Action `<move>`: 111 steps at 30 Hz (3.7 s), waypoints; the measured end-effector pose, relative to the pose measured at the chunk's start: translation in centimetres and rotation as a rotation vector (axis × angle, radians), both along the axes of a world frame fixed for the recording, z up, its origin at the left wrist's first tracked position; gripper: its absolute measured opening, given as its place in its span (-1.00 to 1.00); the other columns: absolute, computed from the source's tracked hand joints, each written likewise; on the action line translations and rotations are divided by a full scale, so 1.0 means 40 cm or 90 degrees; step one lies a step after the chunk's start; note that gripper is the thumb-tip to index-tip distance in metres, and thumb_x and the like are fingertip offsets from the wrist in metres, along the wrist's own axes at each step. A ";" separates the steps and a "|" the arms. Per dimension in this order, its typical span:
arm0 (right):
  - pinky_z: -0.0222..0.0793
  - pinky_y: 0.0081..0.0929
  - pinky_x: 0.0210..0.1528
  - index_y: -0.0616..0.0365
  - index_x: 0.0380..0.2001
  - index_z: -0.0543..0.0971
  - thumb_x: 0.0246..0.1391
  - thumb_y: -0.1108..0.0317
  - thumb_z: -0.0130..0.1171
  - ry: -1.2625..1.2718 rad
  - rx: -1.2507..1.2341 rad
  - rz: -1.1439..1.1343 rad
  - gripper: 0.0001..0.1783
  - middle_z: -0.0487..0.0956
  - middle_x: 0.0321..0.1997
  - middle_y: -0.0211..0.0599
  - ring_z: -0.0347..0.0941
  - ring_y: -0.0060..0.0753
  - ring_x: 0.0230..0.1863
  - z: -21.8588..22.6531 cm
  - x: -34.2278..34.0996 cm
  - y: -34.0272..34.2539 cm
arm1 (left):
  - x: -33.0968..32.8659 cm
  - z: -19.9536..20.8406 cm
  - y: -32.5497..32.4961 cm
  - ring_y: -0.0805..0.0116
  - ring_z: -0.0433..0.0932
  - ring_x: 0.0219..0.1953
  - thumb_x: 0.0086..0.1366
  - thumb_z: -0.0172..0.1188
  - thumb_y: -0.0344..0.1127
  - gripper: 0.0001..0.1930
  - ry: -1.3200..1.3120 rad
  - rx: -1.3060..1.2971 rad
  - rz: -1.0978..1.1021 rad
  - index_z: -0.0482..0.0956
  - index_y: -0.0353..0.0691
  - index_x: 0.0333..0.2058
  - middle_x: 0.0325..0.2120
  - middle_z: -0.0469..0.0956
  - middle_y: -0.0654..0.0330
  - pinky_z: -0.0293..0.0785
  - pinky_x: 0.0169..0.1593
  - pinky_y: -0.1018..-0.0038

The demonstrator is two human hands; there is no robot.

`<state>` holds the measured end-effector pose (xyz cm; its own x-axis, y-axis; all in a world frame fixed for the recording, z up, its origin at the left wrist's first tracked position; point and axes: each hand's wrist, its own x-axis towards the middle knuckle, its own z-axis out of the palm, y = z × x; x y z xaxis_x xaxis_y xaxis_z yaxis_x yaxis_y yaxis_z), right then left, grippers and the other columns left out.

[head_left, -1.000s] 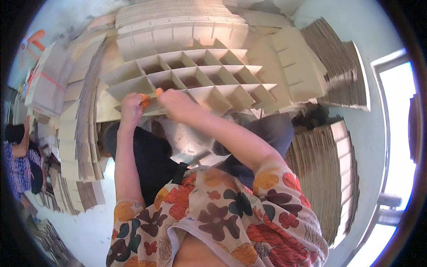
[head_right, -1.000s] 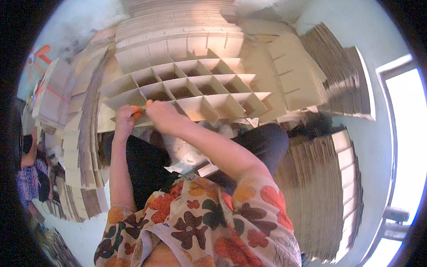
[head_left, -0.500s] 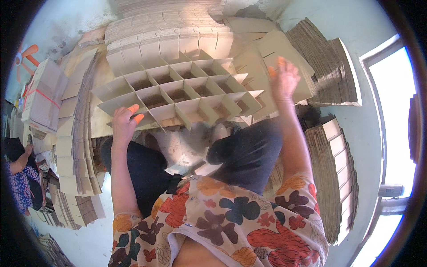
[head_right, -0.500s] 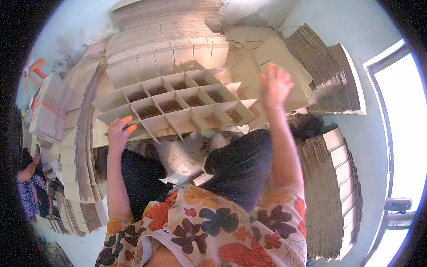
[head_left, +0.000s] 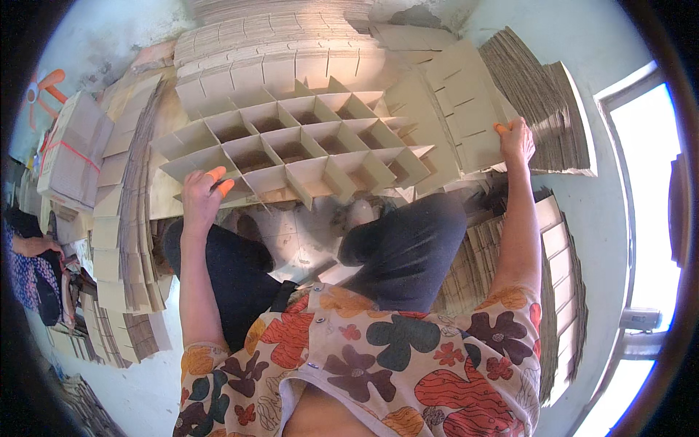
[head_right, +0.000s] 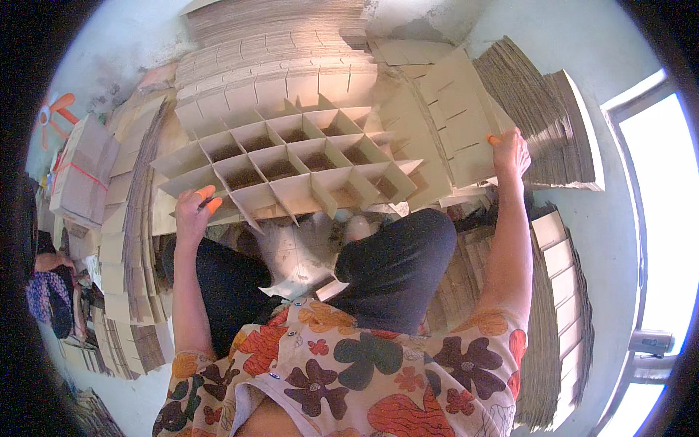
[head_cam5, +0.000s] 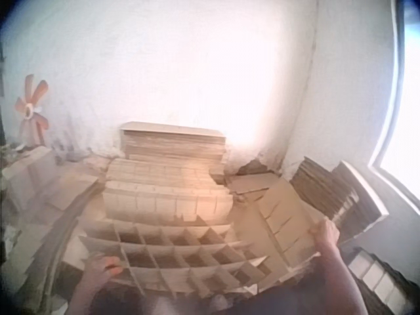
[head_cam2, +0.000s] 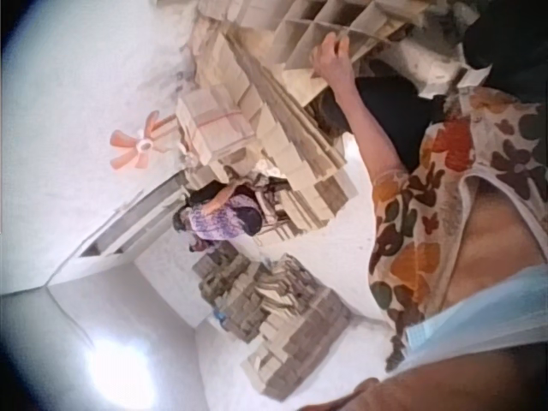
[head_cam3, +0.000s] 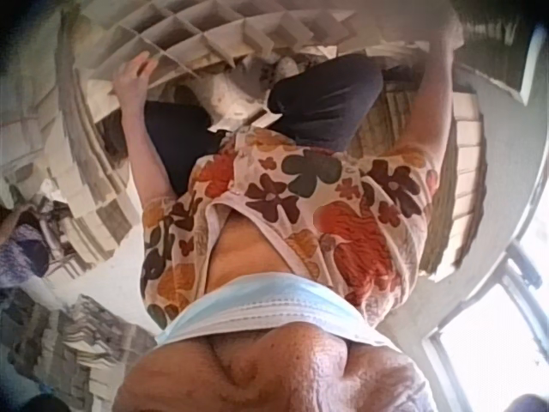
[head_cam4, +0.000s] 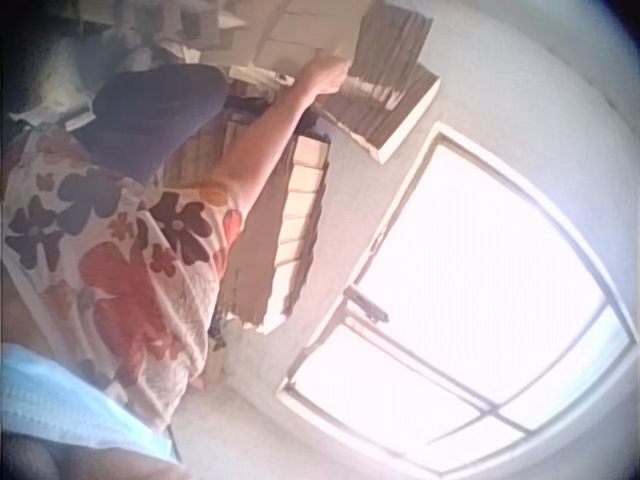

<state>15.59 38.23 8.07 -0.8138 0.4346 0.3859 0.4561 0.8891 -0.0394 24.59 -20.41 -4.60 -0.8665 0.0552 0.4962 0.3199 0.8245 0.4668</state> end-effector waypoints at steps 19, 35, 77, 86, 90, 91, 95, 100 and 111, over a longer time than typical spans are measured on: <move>0.32 -0.53 -0.54 0.19 0.10 0.41 -0.06 0.45 0.26 -0.001 -0.420 0.727 -0.42 0.50 -0.62 -0.11 0.28 -0.56 -0.68 0.001 0.159 -0.973 | 0.111 0.010 -0.140 0.18 0.51 -0.28 -0.04 0.32 -0.34 -0.75 -0.052 0.036 0.156 0.60 -0.18 -0.32 -0.42 0.58 0.13 0.43 -0.21 0.30; 0.32 -0.37 -0.50 0.36 0.01 0.42 -0.13 0.56 0.23 -0.065 -0.385 0.840 -0.46 0.48 -0.52 0.15 0.37 -0.21 -0.64 -0.130 0.130 -1.182 | 0.072 -0.039 -0.159 0.14 0.53 -0.42 -0.07 0.29 -0.55 -0.82 -0.007 0.108 0.107 0.59 -0.25 -0.41 -0.49 0.50 0.08 0.45 -0.34 0.38; 0.42 -0.21 -0.25 0.23 -0.29 0.43 -0.11 0.48 0.18 -0.344 -0.098 0.711 -0.75 0.55 -0.46 -0.01 0.52 0.00 -0.32 -0.300 -0.035 -0.805 | -0.357 -0.047 -0.142 0.07 0.46 -0.12 -0.08 0.25 -0.47 -0.82 -0.248 -0.160 -0.160 0.60 -0.23 -0.40 -0.37 0.56 0.03 0.38 -0.10 0.26; 0.29 -0.23 0.00 0.10 -0.16 0.52 -0.14 0.22 0.32 0.275 0.185 0.717 -0.57 0.52 -0.13 -0.22 0.41 -0.20 -0.01 -0.039 0.040 -0.732 | -0.084 0.195 -0.131 0.09 0.51 -0.26 -0.05 0.28 -0.43 -0.72 0.088 -0.298 -0.107 0.53 -0.27 -0.29 -0.33 0.56 0.05 0.45 -0.23 0.30; 0.33 -0.28 -0.06 0.10 -0.06 0.48 -0.10 0.28 0.32 0.414 0.127 0.515 -0.52 0.54 -0.20 -0.21 0.42 -0.17 -0.09 -0.025 0.017 -0.507 | 0.097 0.257 -0.193 0.13 0.50 -0.35 -0.09 0.29 -0.52 -0.69 0.189 -0.254 0.113 0.53 -0.32 -0.28 -0.33 0.56 0.07 0.46 -0.31 0.32; 0.33 -0.26 -0.04 0.11 0.01 0.44 -0.01 0.21 0.24 0.234 0.161 0.354 -0.50 0.53 -0.15 -0.15 0.42 -0.14 -0.07 -0.056 0.015 -0.442 | 0.125 0.266 -0.213 0.11 0.51 -0.35 -0.08 0.29 -0.53 -0.67 0.195 -0.233 0.186 0.52 -0.33 -0.25 -0.31 0.56 0.05 0.46 -0.32 0.31; 0.35 -0.16 0.03 0.13 0.24 0.12 -0.20 -0.10 0.33 -0.233 0.152 0.171 0.01 0.40 0.07 0.01 0.31 0.02 0.08 -0.259 0.016 -0.198 | 0.201 0.267 -0.264 0.10 0.50 -0.29 -0.05 0.23 -0.57 -0.62 0.235 -0.283 0.320 0.48 -0.34 -0.16 -0.25 0.53 0.01 0.46 -0.28 0.32; 0.28 -0.15 0.06 0.18 0.22 0.14 -0.25 0.07 0.39 -0.300 0.123 0.175 -0.01 0.38 0.08 0.09 0.31 0.05 0.09 -0.312 -0.017 -0.164 | 0.197 0.199 -0.408 0.13 0.48 -0.24 -0.01 0.14 -0.49 -0.59 0.104 -0.453 0.542 0.45 -0.36 -0.10 -0.24 0.49 0.06 0.47 -0.27 0.31; 0.36 -0.12 -0.35 0.23 -0.30 0.37 -0.17 0.36 0.27 -0.088 0.015 0.243 -0.63 0.52 -0.45 -0.02 0.47 0.09 -0.39 -0.237 -0.047 -0.127 | 0.075 -0.009 -0.585 0.16 0.50 -0.16 0.09 0.16 -0.31 -0.77 -0.304 -0.471 0.542 0.51 -0.33 -0.31 -0.30 0.54 0.02 0.47 -0.24 0.22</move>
